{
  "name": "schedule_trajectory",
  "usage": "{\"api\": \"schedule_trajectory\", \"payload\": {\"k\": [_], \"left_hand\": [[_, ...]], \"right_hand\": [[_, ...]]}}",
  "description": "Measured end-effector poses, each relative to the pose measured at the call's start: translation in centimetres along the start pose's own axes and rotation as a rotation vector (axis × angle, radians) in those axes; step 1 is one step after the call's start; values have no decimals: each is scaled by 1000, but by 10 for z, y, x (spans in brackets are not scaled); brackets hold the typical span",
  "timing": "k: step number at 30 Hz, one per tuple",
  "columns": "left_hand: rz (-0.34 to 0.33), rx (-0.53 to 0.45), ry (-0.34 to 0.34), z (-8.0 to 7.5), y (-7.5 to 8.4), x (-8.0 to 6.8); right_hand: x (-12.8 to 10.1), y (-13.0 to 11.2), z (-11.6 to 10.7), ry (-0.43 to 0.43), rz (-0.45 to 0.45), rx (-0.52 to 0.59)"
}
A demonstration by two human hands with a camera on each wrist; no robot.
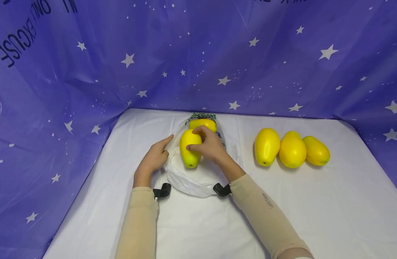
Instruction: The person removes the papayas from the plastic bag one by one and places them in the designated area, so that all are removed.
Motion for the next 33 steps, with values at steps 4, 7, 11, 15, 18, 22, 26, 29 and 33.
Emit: {"api": "schedule_trajectory", "payload": {"k": [4, 7, 11, 15, 18, 22, 26, 29, 33], "left_hand": [[-2, -6, -1, 1, -1, -1], [-10, -9, -3, 0, -1, -2], [-7, -7, 3, 1, 0, -2], [-4, -3, 2, 1, 0, -2], [-5, 1, 1, 1, 0, -2], [4, 6, 1, 1, 1, -2], [7, -1, -4, 1, 2, -2], [3, -12, 2, 0, 1, -2], [10, -16, 4, 0, 1, -2]], "right_hand": [[-4, 2, -3, -1, 9, 38], [-7, 4, -5, -12, 16, 47], [-11, 7, -8, -25, 24, 48], [-15, 10, -13, -28, 28, 48], [-16, 11, -16, -40, 39, 65], [-20, 13, -21, -61, 48, 97], [-25, 10, -28, -67, 29, 123], [-29, 7, -33, -65, 10, 132], [-36, 1, -43, -73, -18, 126]]}}
Point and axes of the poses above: each hand's wrist, its own x-axis towards the middle knuckle, its own z-axis out of the palm, y = z × x, the point moved 6 cm from there along x, towards the middle knuckle, and after that the axes turned 1 degree about -y, right-handed, at the moved point
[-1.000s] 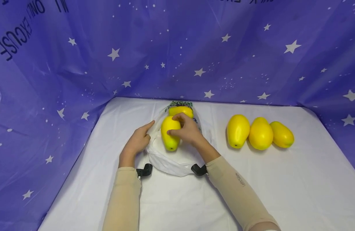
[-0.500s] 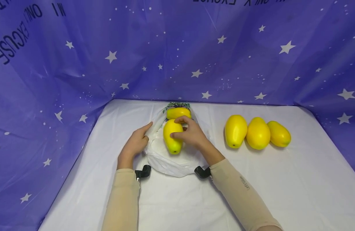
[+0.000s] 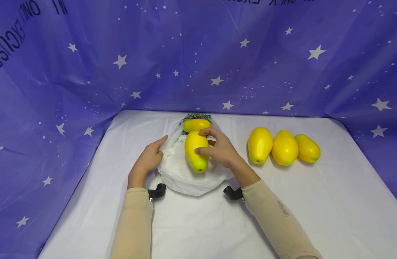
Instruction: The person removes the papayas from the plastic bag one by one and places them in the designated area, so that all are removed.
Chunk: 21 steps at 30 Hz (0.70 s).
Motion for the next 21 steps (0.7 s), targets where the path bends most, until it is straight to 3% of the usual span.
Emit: {"api": "schedule_trajectory", "payload": {"k": [14, 21], "left_hand": [[-14, 17, -21, 0, -3, 0], [-16, 14, -25, 1, -2, 1]], "right_hand": [[-40, -20, -48, 12, -45, -13], [-63, -22, -70, 84, -38, -87]]}}
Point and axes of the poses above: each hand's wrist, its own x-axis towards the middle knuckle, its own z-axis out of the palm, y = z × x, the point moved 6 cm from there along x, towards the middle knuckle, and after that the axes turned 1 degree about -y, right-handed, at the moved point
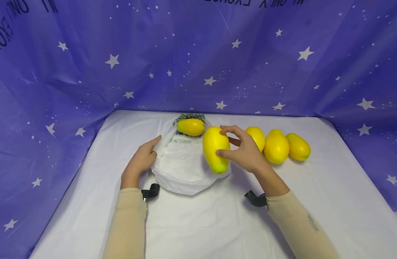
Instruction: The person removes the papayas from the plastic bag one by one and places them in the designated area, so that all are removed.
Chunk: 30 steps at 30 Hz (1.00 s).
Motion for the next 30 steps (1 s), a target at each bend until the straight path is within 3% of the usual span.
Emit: {"api": "schedule_trajectory", "payload": {"k": [8, 18, 30], "left_hand": [[-7, 7, -5, 0, 0, 1], [0, 17, -14, 0, 1, 3], [-12, 14, -17, 2, 0, 2]], "right_hand": [[-21, 9, -19, 71, -28, -9], [-48, 27, -29, 73, -49, 103], [-89, 40, -45, 100, -76, 95]]}}
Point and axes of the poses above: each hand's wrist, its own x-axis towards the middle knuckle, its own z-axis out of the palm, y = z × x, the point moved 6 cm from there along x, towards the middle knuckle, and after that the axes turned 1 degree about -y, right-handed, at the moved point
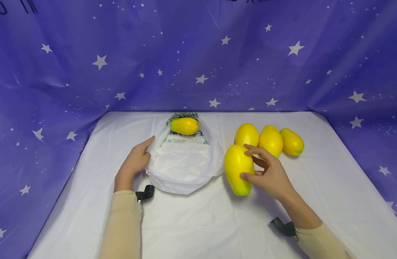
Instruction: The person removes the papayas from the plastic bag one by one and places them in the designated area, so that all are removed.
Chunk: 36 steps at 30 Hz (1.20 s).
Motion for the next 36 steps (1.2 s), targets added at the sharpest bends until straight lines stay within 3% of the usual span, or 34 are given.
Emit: {"api": "schedule_trajectory", "payload": {"k": [10, 26, 36], "left_hand": [[4, -15, 0, 0, 1, -1], [-6, -7, -10, -2, 3, -2], [6, -13, 0, -1, -1, 1]], "right_hand": [[-30, 23, -19, 9, 49, -12], [-39, 49, -48, 61, 232, -248], [-38, 46, -51, 77, 175, -202]]}}
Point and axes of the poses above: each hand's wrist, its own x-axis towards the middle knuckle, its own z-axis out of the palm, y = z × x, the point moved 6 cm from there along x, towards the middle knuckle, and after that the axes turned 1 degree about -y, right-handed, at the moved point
